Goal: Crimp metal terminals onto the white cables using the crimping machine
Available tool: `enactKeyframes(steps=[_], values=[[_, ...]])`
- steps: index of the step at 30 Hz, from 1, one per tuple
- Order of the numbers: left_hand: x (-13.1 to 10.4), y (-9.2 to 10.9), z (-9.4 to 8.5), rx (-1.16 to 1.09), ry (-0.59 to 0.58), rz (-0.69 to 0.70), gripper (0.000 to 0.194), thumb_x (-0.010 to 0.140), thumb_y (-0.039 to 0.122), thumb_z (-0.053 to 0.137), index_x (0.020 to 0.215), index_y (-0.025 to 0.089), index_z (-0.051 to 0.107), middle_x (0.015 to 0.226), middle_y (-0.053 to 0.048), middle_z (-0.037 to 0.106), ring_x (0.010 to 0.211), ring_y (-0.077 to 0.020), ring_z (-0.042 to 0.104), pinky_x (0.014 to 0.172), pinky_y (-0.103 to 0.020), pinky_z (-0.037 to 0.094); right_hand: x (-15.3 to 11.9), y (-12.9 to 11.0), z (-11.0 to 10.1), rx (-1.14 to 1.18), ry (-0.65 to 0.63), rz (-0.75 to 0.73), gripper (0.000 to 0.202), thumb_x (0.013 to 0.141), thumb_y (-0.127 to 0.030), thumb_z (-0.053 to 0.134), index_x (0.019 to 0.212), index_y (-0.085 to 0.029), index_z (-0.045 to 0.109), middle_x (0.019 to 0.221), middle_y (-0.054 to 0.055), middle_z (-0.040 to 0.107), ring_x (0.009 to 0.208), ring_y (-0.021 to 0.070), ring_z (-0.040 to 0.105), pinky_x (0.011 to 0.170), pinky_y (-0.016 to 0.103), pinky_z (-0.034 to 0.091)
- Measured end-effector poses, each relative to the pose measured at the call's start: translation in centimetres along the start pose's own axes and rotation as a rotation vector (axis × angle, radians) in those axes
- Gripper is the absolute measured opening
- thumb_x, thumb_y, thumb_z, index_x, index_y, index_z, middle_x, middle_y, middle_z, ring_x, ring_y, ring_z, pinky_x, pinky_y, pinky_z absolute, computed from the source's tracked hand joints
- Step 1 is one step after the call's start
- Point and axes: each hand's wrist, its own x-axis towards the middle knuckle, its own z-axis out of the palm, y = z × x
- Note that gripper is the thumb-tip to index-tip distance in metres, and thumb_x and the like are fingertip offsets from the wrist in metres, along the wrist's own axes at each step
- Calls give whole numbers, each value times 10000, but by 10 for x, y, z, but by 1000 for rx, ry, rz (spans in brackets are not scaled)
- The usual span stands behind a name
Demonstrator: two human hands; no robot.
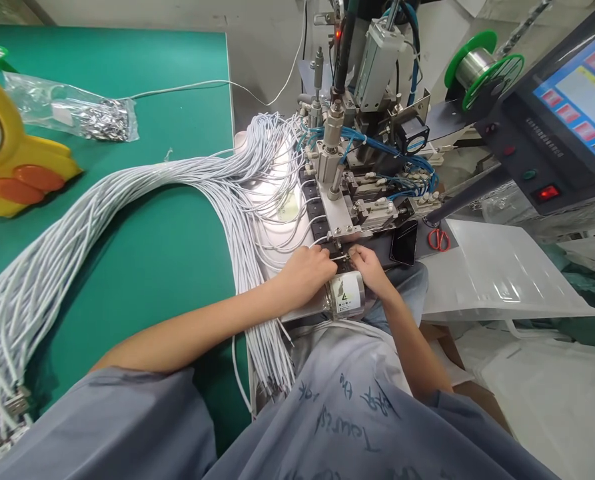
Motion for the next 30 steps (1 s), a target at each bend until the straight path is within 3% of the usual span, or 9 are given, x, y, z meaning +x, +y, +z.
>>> enactKeyframes(steps=[3,7,9,11,14,16,18,23,30], values=[[-1,-3,1,-15,27,-2,153,771,20,536,681,116,615,721,-82,611,721,-203,603,480,-273,309,-2,-2,-5,-90,101,-8,272,815,-387,429,616,-208,383,561,-50,332,542,103,316,510,231,269],[-2,-5,-1,-38,45,-6,159,774,27,530,675,121,611,764,-91,607,771,-204,595,484,-264,318,-21,-16,-8,-115,367,-24,267,836,-337,419,610,-204,371,573,-49,344,540,96,315,511,227,273],[-2,-5,-4,-56,24,-26,158,781,26,525,685,117,612,790,-100,613,786,-210,593,496,-259,334,-40,-28,-2,-87,473,-62,254,858,-333,418,644,-198,417,587,-46,374,535,93,335,510,224,288],[-2,-5,-8,-57,-7,-72,165,788,10,506,716,107,619,796,-112,619,794,-220,600,520,-260,358,-62,-40,12,-92,485,-88,246,872,-337,424,683,-192,482,589,-41,421,519,92,364,500,223,304],[0,-8,-11,-23,-32,-172,202,774,-34,471,820,81,631,811,-137,628,815,-245,617,555,-272,387,-88,-55,42,-181,210,-48,209,859,-307,463,727,-189,574,560,-30,504,503,103,451,512,226,357],[2,-10,-12,-15,-44,-212,234,769,-41,454,883,66,628,815,-146,630,811,-256,628,558,-276,393,-97,-58,62,-268,-35,11,153,834,-286,510,830,-189,628,637,2,623,579,134,565,593,246,425],[3,-12,-11,-21,-55,-224,249,776,-31,432,903,62,624,804,-146,630,789,-263,636,551,-282,390,-100,-58,79,-317,-195,41,208,816,-271,543,987,-191,629,774,33,702,699,169,639,687,276,463],[4,-13,-7,-17,-22,-231,264,793,-11,393,880,70,628,820,-152,633,754,-265,647,538,-288,383,-99,-51,101,-343,-271,10,390,810,-191,515,1200,-190,528,783,9,716,703,168,650,706,278,473],[5,-16,-4,-16,0,-217,247,791,15,403,853,80,634,774,-141,628,717,-260,651,533,-287,394,-102,-54,102,-323,-298,-17,437,804,-182,505,1242,-185,514,807,8,720,704,165,645,722,276,474]])
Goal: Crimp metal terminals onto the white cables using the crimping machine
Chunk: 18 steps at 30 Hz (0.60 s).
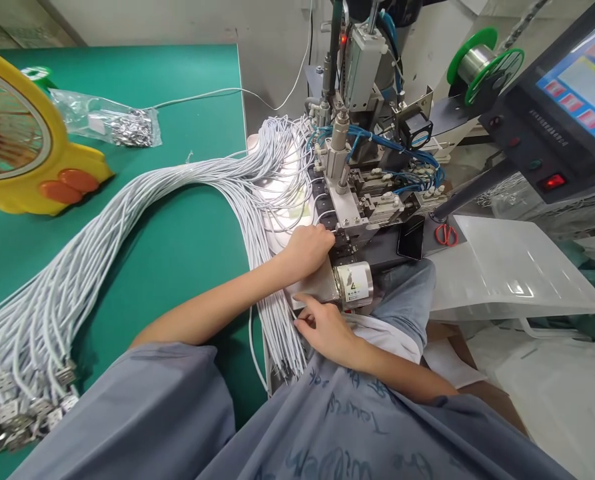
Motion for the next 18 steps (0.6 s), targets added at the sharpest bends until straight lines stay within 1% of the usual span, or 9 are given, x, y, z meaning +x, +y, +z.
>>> enactKeyframes(steps=[2,4,6,8,9,11,14,16,18], values=[[0,-2,0,-9,3,10,258,783,8,405,879,77,635,756,-138,628,701,-255,648,531,-288,397,-2,-3,-9,-39,39,10,440,798,-152,480,1233,-199,525,802,10,710,696,164,634,711,277,470],[0,-3,0,-20,1,21,255,773,10,416,882,75,637,748,-137,631,680,-255,644,518,-290,391,-3,-5,-23,-96,97,19,454,787,-140,469,1233,-209,525,786,12,694,686,167,620,705,286,464],[0,-2,-3,-29,-16,23,221,766,25,437,824,79,642,732,-135,636,646,-252,637,498,-288,375,-3,-4,-41,-119,157,19,462,779,-128,463,1229,-213,524,747,5,670,654,155,597,686,281,455],[-2,1,-8,-57,-27,29,191,770,50,454,746,91,640,690,-120,634,609,-235,624,489,-281,359,0,1,-62,-83,211,16,435,775,-127,467,1197,-207,538,703,-8,639,615,133,569,650,264,446],[-3,3,-11,-87,-16,36,196,789,76,456,718,99,637,663,-108,629,593,-221,615,491,-276,355,3,5,-73,-39,236,17,408,776,-135,472,1172,-200,548,689,-14,624,596,122,556,627,254,441],[-5,6,-15,-194,54,69,256,858,158,430,713,116,638,639,-80,619,588,-189,597,509,-264,357,11,15,-95,86,292,21,346,774,-166,497,1114,-182,562,673,-24,596,566,103,533,582,237,437],[-6,8,-15,-401,192,171,326,929,255,376,829,131,660,738,-59,633,655,-147,589,570,-242,388,27,28,-121,309,412,11,291,729,-214,574,1015,-163,580,639,-37,569,566,94,529,564,232,455],[-4,7,-11,-465,245,221,291,922,215,386,924,126,662,815,-62,630,701,-133,583,609,-231,405,38,33,-130,464,479,-3,275,681,-251,639,938,-161,598,633,-34,576,595,103,553,576,244,488],[-2,6,-5,-444,277,213,270,898,159,396,929,115,662,813,-65,620,710,-135,574,608,-231,404,45,33,-129,598,524,-22,271,642,-287,687,872,-164,612,665,-18,602,629,112,578,582,253,514]])
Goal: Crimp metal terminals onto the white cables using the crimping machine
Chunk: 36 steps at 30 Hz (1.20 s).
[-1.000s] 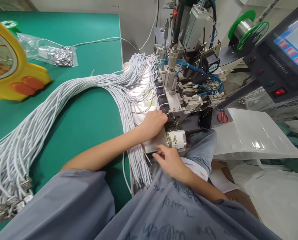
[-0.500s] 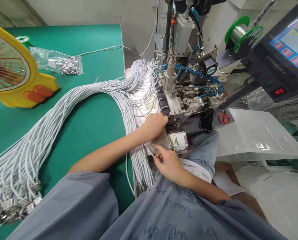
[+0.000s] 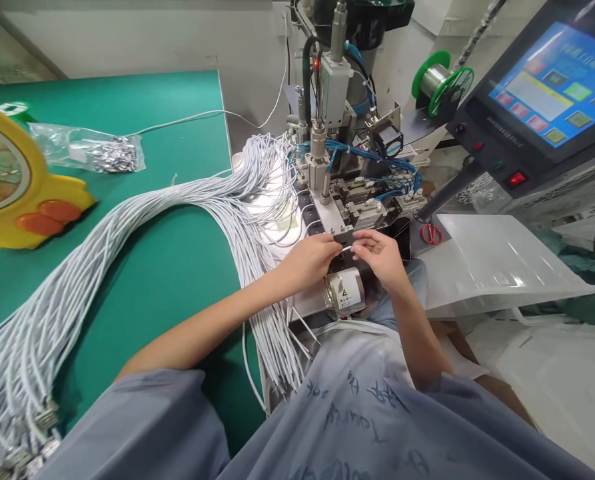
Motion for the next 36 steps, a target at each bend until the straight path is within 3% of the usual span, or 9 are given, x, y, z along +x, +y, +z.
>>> enactKeyframes(steps=[4,9,14,18,24,30,36], values=[[0,-4,8,104,74,-31,237,882,145,404,865,129,640,762,-45,605,689,-143,556,552,-234,362,-4,5,14,115,40,-6,268,636,-327,712,837,-167,636,738,14,647,657,119,603,591,258,530],[-1,-4,11,197,103,6,234,881,147,384,879,142,618,776,-44,615,688,-146,556,522,-236,345,-12,9,24,-13,82,-99,179,699,-331,656,767,-166,645,723,21,640,606,114,571,594,269,516],[0,-7,12,122,98,57,287,880,136,375,963,154,649,795,-48,634,678,-134,572,521,-222,358,-14,12,30,-93,163,-208,146,744,-315,613,745,-169,623,757,35,624,695,143,592,629,268,499],[0,-8,13,19,179,35,264,876,157,409,876,132,672,703,-40,606,629,-121,549,543,-221,381,-18,13,34,-113,188,-224,159,773,-321,589,755,-168,628,767,37,629,703,146,587,646,274,491],[-1,-5,11,-85,276,-12,174,838,146,500,777,135,663,646,-12,576,594,-106,517,534,-218,368,-23,10,37,-294,247,-317,210,826,-321,556,720,-167,651,611,-5,530,553,105,468,513,243,384],[-2,-2,9,-52,283,-110,147,830,190,542,729,154,643,650,-8,581,629,-119,523,556,-236,368,-24,6,37,-420,299,-408,213,841,-318,541,764,-179,682,607,-5,521,527,101,407,509,254,371],[-2,-4,13,48,327,-97,152,822,200,556,684,169,614,645,-3,589,645,-134,500,553,-251,343,-22,3,33,-381,232,-330,225,820,-324,553,719,-167,678,556,-22,448,502,91,369,475,248,322]])
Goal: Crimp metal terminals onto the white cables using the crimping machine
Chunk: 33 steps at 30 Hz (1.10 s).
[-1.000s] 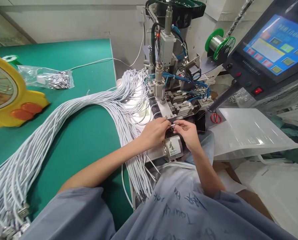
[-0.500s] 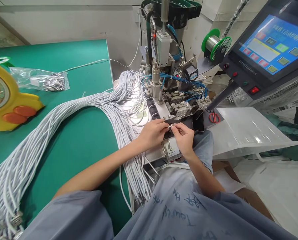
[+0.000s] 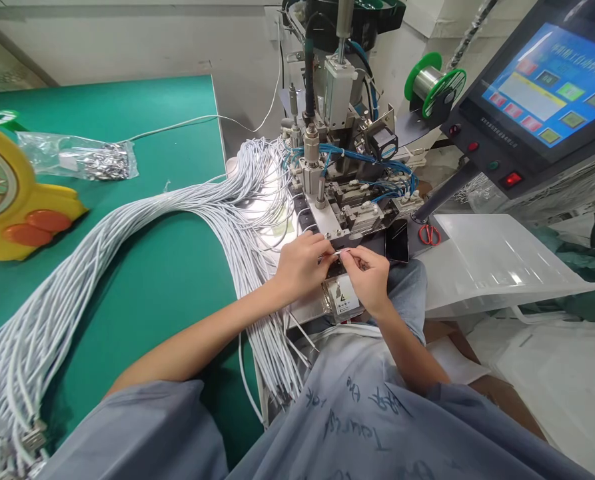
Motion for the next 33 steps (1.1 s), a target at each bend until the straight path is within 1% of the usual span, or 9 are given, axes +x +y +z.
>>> enactKeyframes(steps=[5,10,13,16,20,22,25,29,33], values=[[-1,-2,4,1,42,55,142,795,162,578,663,165,630,627,-1,591,634,-129,508,533,-240,319,4,-2,-2,74,-36,72,196,764,-284,594,629,-157,657,485,-54,328,475,79,322,471,239,316],[1,0,0,-286,-60,-80,60,770,158,641,720,162,676,643,19,632,569,-84,537,543,-196,374,4,7,10,328,40,180,157,715,-316,637,687,-173,697,593,-1,555,570,116,479,540,258,403],[3,0,-4,-334,-105,-90,86,787,136,615,760,169,690,667,19,660,576,-84,561,552,-191,391,6,14,12,501,-30,290,192,679,-352,665,722,-169,704,555,-18,522,478,80,384,461,240,331],[4,-2,-6,-229,-66,66,143,833,138,552,774,161,681,679,8,657,594,-90,560,545,-193,380,13,16,2,550,-161,341,234,658,-379,673,711,-152,695,481,-45,432,425,51,254,412,224,213],[6,-8,-5,166,73,434,273,844,56,437,690,154,640,607,-1,591,557,-115,470,503,-237,302,26,11,-20,314,-323,266,199,634,-342,679,628,-143,670,451,-54,377,450,59,283,434,223,233],[6,-8,-3,281,121,519,310,824,10,406,639,149,612,600,-6,577,557,-123,441,497,-249,278,29,8,-25,194,-367,220,184,636,-313,667,581,-138,652,434,-64,326,452,57,274,446,225,252],[4,-7,0,244,133,455,283,833,58,446,612,149,599,579,-9,566,563,-128,428,488,-249,266,25,6,-20,164,-284,191,183,653,-303,636,572,-139,647,418,-63,329,437,63,296,454,232,295],[-3,-3,9,32,128,212,202,848,187,539,678,161,645,578,5,588,562,-120,459,499,-235,315,12,8,-2,270,-84,215,190,670,-338,620,653,-155,670,579,20,605,553,139,526,560,279,448],[-8,-1,19,21,58,120,190,854,207,543,720,161,669,618,-4,616,589,-120,514,531,-238,358,5,18,1,202,-59,234,214,693,-352,605,693,-152,679,621,42,649,589,164,572,603,303,477]])
